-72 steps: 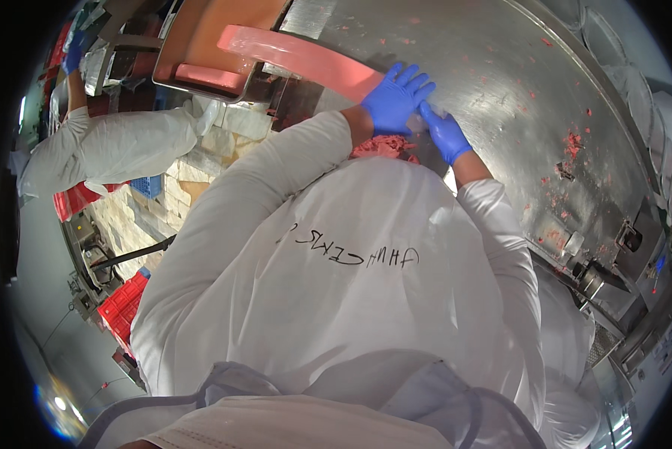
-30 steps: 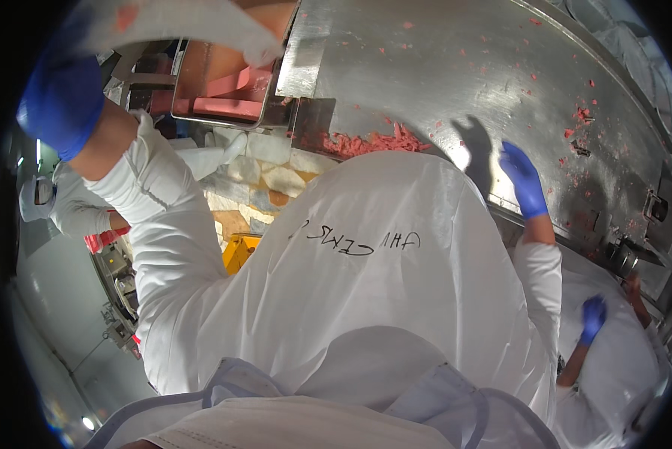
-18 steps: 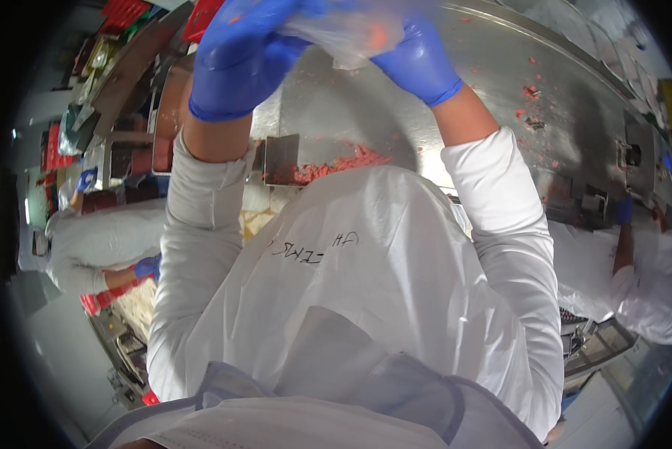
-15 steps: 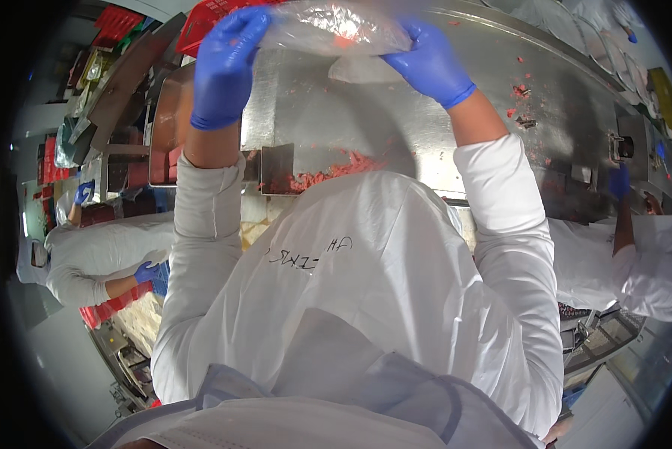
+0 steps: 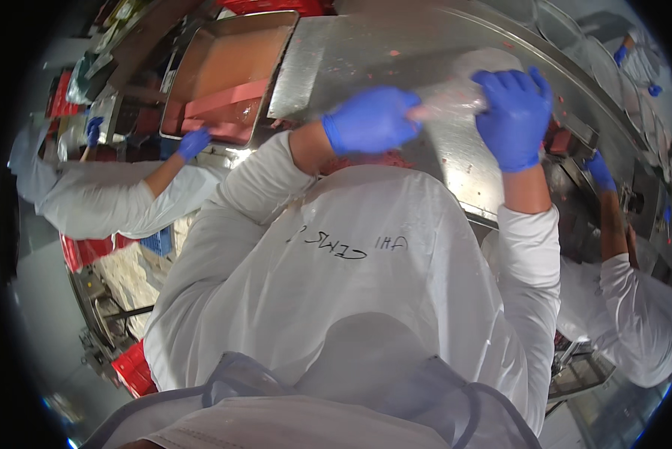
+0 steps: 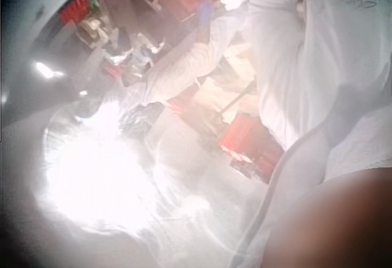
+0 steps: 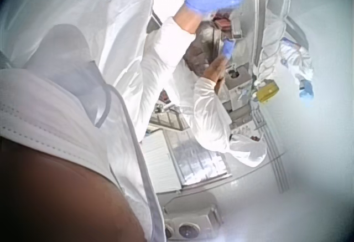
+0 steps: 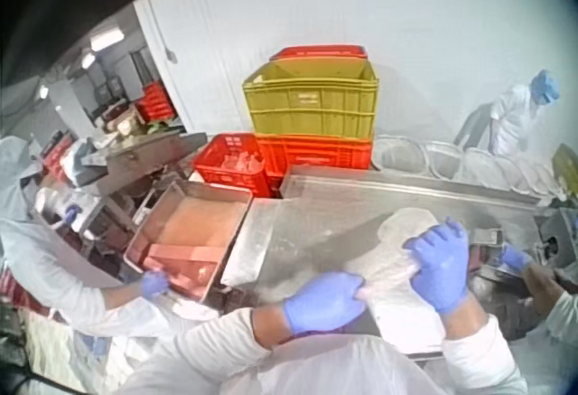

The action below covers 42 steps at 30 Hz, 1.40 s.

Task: The person repeatedly places pink rectangular blocks onto a metal table, feeds them through a slicing machine, and collects the resulting shreds. The person also wipes the table surface between cycles.

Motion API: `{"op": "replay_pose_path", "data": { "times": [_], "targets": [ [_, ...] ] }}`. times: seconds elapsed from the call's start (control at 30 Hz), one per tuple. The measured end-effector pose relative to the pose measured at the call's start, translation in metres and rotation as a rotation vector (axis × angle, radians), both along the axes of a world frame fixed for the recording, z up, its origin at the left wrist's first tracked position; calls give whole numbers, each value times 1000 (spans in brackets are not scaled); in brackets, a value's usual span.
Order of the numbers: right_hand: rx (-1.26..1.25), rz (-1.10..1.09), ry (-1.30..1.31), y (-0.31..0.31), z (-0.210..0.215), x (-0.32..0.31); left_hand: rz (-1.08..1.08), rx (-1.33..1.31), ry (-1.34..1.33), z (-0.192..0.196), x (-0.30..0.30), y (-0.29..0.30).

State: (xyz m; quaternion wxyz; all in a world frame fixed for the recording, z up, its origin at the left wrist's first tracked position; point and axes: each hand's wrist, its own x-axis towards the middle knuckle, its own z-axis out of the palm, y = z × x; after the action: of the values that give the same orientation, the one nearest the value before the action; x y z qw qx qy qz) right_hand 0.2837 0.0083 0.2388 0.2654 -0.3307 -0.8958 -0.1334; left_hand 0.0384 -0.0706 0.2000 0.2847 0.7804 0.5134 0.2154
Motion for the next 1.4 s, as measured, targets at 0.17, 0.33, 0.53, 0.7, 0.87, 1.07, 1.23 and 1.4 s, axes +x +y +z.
{"op": "replay_pose_path", "data": {
  "times": [0.17,0.33,0.53,0.7,0.87,1.07,1.23,1.4],
  "targets": [
    [-295,0,272,56,-107,54,-336,-553,-625,49,1,-43],
    [-728,-160,-97,-15,-221,56,-73,-14,-1273,64,-23,-34],
    [-405,-25,-77,-39,-127,58,205,540,134,-88,-143,21],
    [-430,-166,154,3,-92,111,-1,-656,-508,-97,-136,-48],
    [-976,384,275,-39,-127,58,-294,-263,-1751,27,-28,-23],
    [-1241,476,1016,-60,-58,25,-52,-166,-452,-79,-10,4],
    [-1645,461,950,-79,-72,3,5,-923,-1089,-55,24,7],
    [-1411,-92,769,-83,-102,14,-194,-465,-622,-47,31,5]
  ]
}}
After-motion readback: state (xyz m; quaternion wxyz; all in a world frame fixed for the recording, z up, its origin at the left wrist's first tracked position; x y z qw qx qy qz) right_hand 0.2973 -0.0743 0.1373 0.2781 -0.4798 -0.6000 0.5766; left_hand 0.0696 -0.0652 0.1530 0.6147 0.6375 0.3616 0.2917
